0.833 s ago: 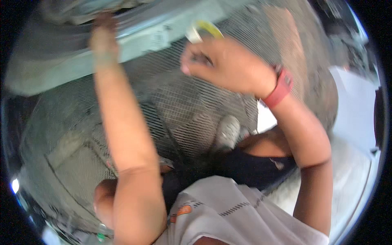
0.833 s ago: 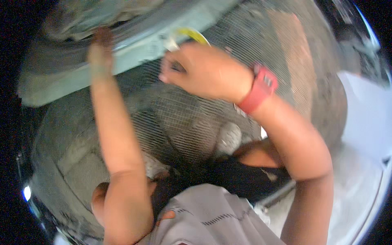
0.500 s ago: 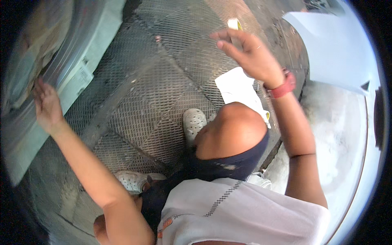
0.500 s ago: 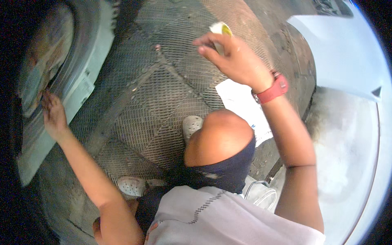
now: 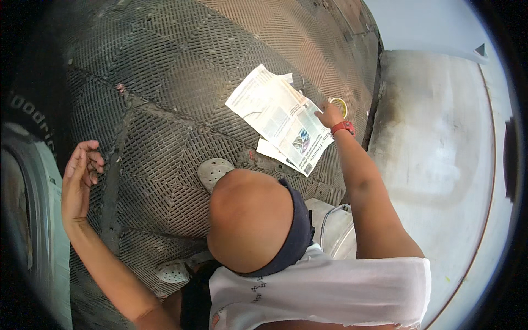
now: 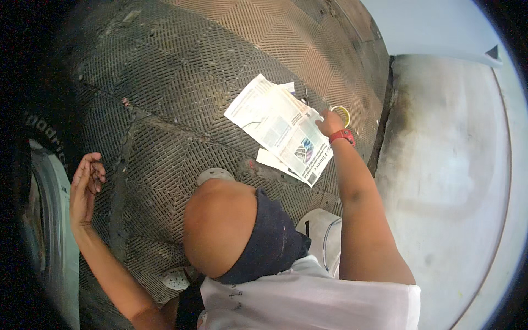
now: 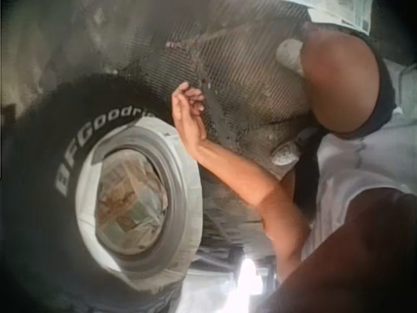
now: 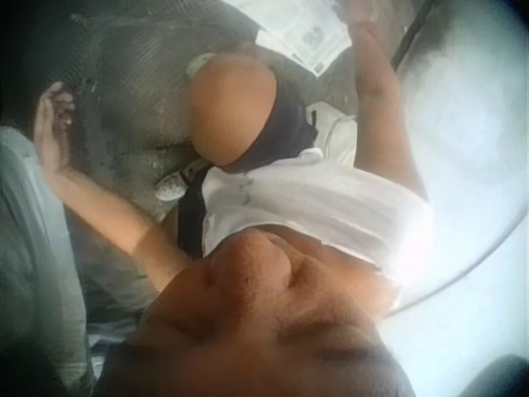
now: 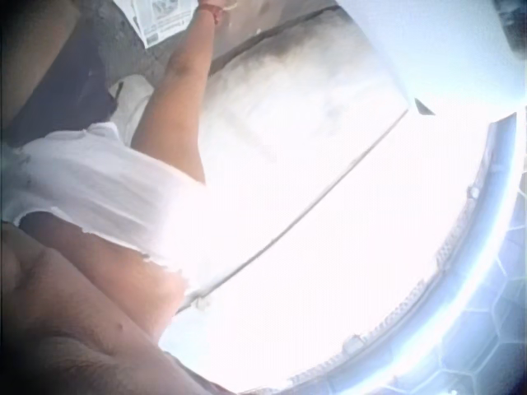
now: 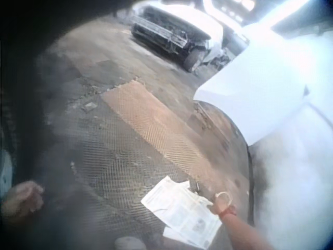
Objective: The person sits on the floor and wraps a car tire with newspaper strips and masking tape. They tear newspaper, place it around the tire's sidewall, and secure it with tape, repeating the process to cover the tire's surface.
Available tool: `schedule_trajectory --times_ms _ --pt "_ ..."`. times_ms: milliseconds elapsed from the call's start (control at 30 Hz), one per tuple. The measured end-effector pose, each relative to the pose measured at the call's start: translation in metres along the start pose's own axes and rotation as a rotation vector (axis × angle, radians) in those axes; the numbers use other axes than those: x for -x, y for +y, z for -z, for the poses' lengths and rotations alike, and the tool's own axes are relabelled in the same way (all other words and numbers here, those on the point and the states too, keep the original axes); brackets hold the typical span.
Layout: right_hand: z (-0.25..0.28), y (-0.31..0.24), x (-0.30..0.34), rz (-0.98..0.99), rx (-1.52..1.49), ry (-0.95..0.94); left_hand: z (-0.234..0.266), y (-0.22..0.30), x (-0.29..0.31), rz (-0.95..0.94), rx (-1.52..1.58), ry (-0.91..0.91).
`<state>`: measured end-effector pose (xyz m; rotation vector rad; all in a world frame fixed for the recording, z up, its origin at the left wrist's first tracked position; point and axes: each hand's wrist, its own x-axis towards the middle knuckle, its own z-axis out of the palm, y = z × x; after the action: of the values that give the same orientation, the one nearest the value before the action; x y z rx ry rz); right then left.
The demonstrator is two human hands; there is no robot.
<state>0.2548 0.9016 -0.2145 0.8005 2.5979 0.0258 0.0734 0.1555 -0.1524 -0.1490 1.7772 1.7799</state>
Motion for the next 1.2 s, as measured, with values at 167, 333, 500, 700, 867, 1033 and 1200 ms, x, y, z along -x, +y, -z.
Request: schedule_trajectory --times_ms 167,333,500,700,867,1033,1200 --pt "-0.034 0.024 0.006 -0.004 0.050 -0.056 -0.014 0.035 -0.027 0.089 -0.386 -0.021" --pt "-0.062 0.030 -0.012 -0.021 0.034 0.158 -0.006 0.044 -0.029 0.132 -0.608 -0.013" --pt "-0.067 0.020 -0.015 -0.084 -0.010 0.066 -0.001 0.043 -0.029 0.152 -0.634 0.010" --pt "-0.091 0.001 0.086 0.261 -0.073 0.333 -0.012 0.028 -0.034 0.180 -0.573 -0.025" --pt "-0.062 -0.017 0.175 0.577 -0.039 0.059 -0.019 0.004 -0.039 0.223 -0.485 -0.107" --pt "-0.040 -0.011 0.209 0.809 -0.197 -0.144 -0.022 -0.003 -0.034 0.227 -0.533 -0.161" --pt "-0.030 0.081 0.187 0.315 -0.047 0.038 -0.012 -0.004 -0.024 0.223 -0.483 -0.134"
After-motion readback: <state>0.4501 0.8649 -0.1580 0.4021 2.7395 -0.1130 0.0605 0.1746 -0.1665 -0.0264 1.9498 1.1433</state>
